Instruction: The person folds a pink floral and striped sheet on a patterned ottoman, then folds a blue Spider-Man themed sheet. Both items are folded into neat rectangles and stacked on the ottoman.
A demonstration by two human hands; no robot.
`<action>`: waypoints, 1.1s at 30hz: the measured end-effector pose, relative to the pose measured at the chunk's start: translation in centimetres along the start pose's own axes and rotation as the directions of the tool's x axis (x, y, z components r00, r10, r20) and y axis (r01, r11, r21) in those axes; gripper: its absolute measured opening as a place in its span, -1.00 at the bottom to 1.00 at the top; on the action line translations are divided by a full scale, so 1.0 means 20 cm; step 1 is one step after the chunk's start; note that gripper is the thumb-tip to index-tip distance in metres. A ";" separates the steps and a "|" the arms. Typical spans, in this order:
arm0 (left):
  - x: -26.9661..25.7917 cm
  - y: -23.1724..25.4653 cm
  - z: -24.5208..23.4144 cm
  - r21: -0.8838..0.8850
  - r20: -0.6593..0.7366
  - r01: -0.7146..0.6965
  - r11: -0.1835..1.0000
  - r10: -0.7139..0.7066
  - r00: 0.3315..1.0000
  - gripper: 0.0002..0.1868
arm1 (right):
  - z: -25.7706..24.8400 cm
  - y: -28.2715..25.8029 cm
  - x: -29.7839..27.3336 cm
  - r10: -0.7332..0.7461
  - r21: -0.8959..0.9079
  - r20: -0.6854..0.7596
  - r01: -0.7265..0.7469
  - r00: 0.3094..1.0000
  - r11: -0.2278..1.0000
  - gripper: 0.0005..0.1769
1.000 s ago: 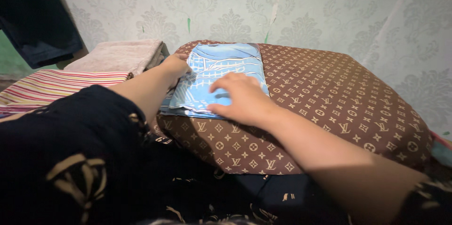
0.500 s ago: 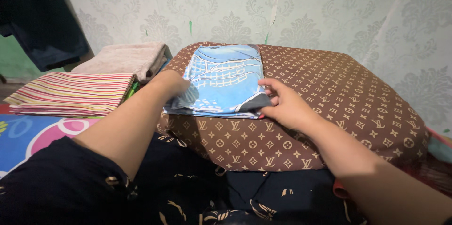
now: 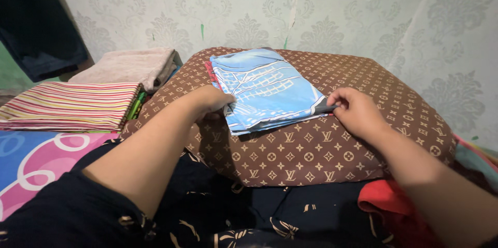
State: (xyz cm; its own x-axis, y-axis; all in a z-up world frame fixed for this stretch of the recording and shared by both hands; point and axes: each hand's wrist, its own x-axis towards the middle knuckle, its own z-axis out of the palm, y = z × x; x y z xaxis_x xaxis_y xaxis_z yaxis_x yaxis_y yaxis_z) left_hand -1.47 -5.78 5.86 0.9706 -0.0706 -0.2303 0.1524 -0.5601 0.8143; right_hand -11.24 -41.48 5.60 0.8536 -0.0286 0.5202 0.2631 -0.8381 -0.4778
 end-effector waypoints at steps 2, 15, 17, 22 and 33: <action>0.02 -0.01 -0.03 -0.029 0.036 0.025 0.999 -0.024 0.999 -0.72 | 0.02 0.03 -0.03 0.013 0.004 0.021 -0.013 1.000 1.000 -0.85; -0.02 0.01 -0.04 -0.008 -0.035 0.068 0.998 -0.068 0.997 -0.70 | 0.04 0.03 -0.08 0.089 0.095 0.047 -0.094 0.995 0.991 -0.86; -0.03 0.02 -0.03 0.066 -0.068 0.070 0.995 -0.066 0.995 -0.68 | 0.04 0.03 -0.08 0.115 0.111 0.058 -0.121 0.992 0.986 -0.86; -0.04 0.03 -0.03 0.077 -0.092 0.070 0.995 -0.062 0.994 -0.68 | 0.03 0.03 -0.08 0.152 0.134 0.078 -0.161 0.985 0.978 -0.86; -0.19 0.09 -0.05 0.571 -0.249 -0.013 0.821 0.188 0.950 -0.40 | 0.00 -0.02 -0.06 0.171 0.113 0.092 -0.181 0.981 0.977 -0.84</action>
State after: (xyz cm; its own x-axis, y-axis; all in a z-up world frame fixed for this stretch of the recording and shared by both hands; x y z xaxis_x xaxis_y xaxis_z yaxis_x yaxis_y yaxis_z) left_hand -4.67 -5.71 8.69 0.9972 0.0333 0.0666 0.0065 -0.9302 0.3670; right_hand -12.43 -41.11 5.23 0.9236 -0.1216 0.3637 0.1534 -0.7521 -0.6410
